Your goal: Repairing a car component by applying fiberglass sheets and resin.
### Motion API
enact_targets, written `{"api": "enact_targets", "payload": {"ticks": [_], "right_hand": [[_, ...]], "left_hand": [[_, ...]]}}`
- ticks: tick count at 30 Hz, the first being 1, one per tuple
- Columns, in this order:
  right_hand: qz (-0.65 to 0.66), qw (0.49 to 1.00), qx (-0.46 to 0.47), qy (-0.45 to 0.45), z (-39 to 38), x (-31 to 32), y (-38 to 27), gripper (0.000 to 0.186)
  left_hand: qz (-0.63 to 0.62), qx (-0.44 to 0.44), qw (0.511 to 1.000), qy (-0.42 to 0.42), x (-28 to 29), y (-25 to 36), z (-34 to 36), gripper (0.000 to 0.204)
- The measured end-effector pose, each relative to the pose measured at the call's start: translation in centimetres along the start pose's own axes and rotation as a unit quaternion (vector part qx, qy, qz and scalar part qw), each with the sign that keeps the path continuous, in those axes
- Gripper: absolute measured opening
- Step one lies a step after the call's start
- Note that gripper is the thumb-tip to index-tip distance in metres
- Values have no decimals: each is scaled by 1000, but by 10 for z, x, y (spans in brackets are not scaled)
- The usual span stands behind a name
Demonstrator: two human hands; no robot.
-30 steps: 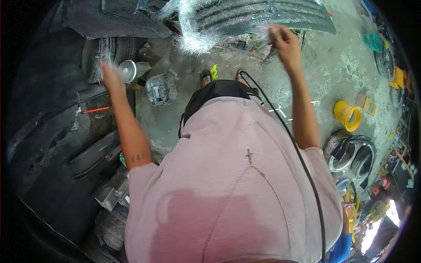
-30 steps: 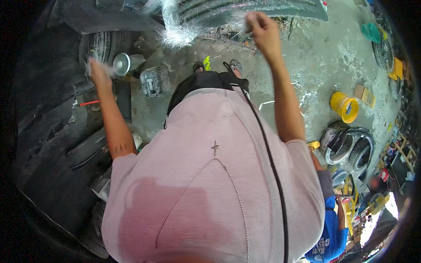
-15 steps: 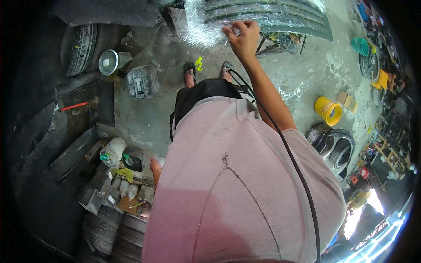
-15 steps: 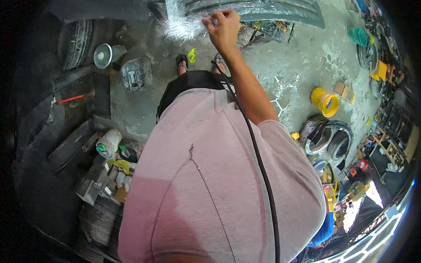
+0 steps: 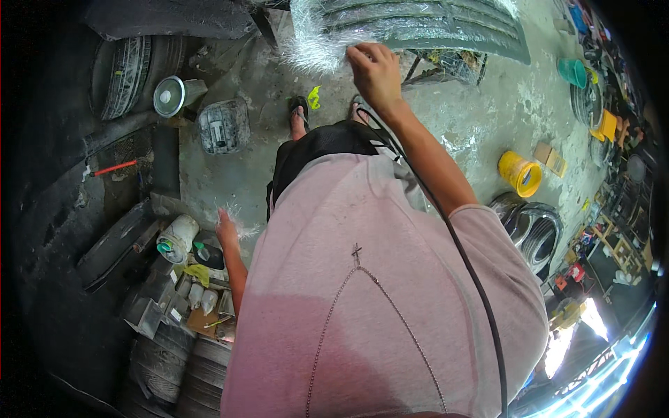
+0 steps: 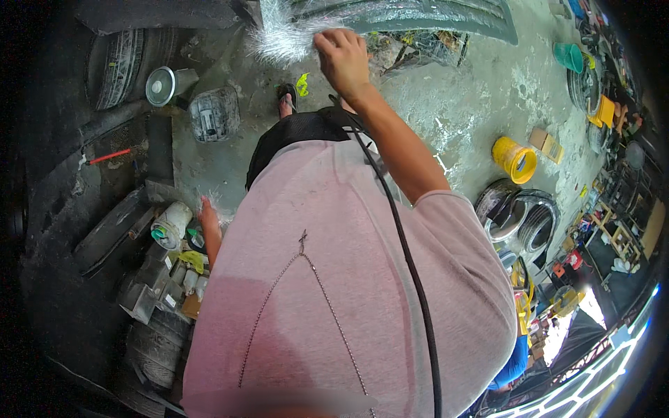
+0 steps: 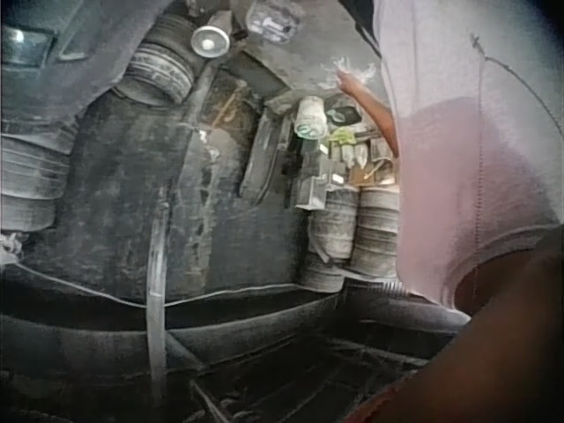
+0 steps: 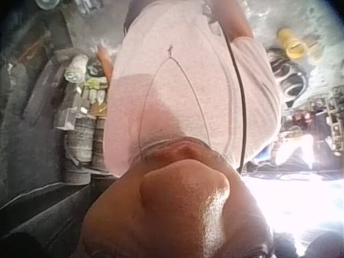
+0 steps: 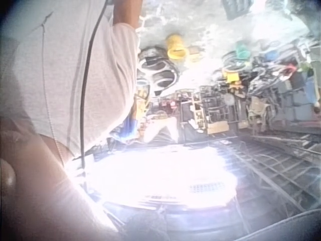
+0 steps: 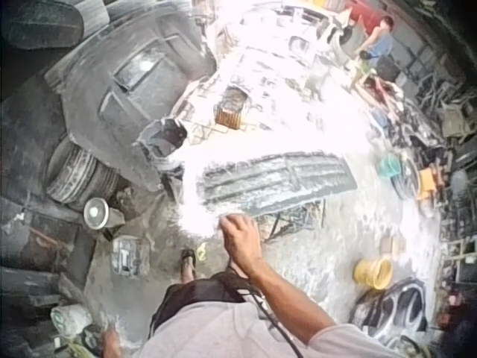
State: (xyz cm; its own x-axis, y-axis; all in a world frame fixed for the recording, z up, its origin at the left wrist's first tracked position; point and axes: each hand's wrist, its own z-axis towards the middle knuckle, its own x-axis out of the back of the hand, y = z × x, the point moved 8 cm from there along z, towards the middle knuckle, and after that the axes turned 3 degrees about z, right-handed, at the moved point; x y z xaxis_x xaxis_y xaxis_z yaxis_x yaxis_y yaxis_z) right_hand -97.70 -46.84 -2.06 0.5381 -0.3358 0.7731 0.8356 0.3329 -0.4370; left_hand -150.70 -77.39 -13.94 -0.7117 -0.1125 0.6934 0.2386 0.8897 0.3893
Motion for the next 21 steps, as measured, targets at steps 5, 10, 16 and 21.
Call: {"api": "enact_targets", "payload": {"ticks": [5,10,16,21], "right_hand": [[-47,995,-76,45,-15,5,0,18],[-18,997,-65,37,-14,30,9,20],[30,993,-69,86,-13,39,24,25],[-45,996,-73,8,3,46,7,21]], "left_hand": [[-28,-4,999,41,22,47,8,75],[-65,-191,979,26,9,197,-15,76],[-192,-231,951,-75,-50,338,-66,71],[-140,-315,927,-149,-127,413,-130,70]]}}
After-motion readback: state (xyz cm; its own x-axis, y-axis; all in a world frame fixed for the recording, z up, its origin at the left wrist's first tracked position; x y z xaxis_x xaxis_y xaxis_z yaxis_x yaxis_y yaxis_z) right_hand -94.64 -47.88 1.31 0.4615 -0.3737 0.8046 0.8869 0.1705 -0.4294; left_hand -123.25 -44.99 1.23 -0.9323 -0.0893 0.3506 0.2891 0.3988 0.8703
